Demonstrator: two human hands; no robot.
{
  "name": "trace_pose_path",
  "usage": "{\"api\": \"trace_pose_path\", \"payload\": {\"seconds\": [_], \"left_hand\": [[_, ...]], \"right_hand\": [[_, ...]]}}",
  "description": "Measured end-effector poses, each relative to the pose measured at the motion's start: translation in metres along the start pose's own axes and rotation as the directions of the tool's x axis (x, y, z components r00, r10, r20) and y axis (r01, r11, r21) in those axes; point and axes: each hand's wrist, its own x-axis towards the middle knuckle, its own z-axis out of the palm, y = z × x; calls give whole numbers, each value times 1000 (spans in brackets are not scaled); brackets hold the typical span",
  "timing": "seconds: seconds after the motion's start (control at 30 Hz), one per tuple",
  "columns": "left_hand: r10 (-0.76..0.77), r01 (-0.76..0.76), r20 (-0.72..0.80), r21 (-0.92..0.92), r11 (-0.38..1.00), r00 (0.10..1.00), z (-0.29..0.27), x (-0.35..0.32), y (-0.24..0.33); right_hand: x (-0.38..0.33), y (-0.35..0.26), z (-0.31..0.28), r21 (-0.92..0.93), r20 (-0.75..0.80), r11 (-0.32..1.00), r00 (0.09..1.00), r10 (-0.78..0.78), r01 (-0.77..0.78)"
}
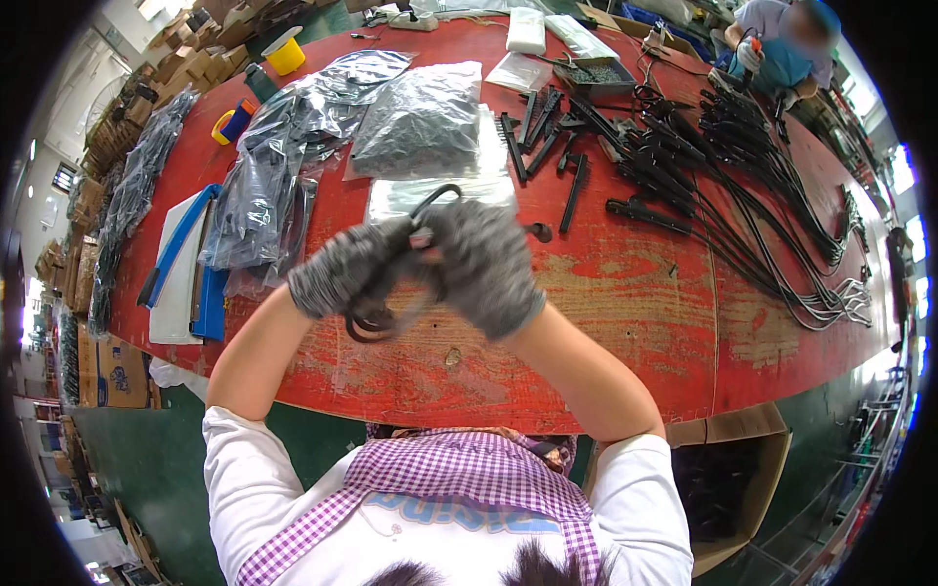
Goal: The person repeatedly picks up black cables from a pile on a red table, coils them into a circular shape, and places them into clear plastic bags. The person then moves the packaged cables to a stack on the left side of the table. This process is repeated for multiple cables throughout the video.
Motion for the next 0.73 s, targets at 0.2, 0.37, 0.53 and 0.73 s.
{"api": "trace_pose_path", "payload": {"seconds": [0.2,0.37,0.53,0.73], "left_hand": [[76,-89,-100,-136,987,992,-9,6,-23],[600,-480,93,702,527,795,74,5,-26],[-231,-76,262,798,598,937,130,-11,-96],[194,-124,26,851,511,981,134,-24,-161]], "right_hand": [[-59,71,23,413,583,242,459,671,-878],[-79,49,39,726,602,-682,554,575,-82],[-143,104,54,614,716,-372,293,634,-696],[-180,101,78,-242,161,749,736,658,-616]]}}
